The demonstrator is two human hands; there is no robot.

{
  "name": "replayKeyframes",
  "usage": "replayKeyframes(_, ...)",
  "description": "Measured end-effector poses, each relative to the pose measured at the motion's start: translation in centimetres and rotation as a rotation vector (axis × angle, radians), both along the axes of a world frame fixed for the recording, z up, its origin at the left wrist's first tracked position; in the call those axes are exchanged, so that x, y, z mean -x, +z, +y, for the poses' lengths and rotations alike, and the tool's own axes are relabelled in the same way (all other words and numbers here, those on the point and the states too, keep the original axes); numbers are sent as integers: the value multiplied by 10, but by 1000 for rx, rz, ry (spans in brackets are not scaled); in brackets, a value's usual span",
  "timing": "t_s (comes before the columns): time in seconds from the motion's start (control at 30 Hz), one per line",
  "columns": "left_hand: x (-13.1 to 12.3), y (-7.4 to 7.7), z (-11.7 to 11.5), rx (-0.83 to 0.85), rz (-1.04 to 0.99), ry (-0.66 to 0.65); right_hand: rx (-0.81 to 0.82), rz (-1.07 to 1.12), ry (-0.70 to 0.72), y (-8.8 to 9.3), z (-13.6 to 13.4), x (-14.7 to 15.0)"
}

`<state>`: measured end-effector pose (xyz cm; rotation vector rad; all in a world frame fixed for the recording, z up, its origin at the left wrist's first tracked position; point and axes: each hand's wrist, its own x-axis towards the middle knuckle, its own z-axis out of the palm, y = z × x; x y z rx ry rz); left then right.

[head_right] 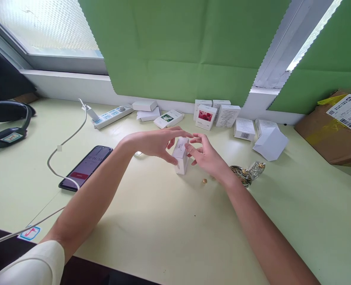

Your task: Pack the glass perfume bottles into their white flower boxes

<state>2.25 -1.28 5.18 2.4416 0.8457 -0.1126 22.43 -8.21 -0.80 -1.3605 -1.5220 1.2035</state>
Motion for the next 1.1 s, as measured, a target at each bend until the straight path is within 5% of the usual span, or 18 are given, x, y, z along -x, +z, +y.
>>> replayKeyframes(0.2,-13,-3,-10,-170,70,189,-9,-84,-20,5,1,-6)
replayKeyframes(0.63,-6,-9,1,-146,36,28,-15,-267,33,15,-5,-12)
replayKeyframes(0.77,-7,-11,3,-243,17,88,-59,-330,-22,13,-2,-17)
replayKeyframes(1.1,1,-2,4,-203,-47,-19,-128,-385,3,19,2,-25)
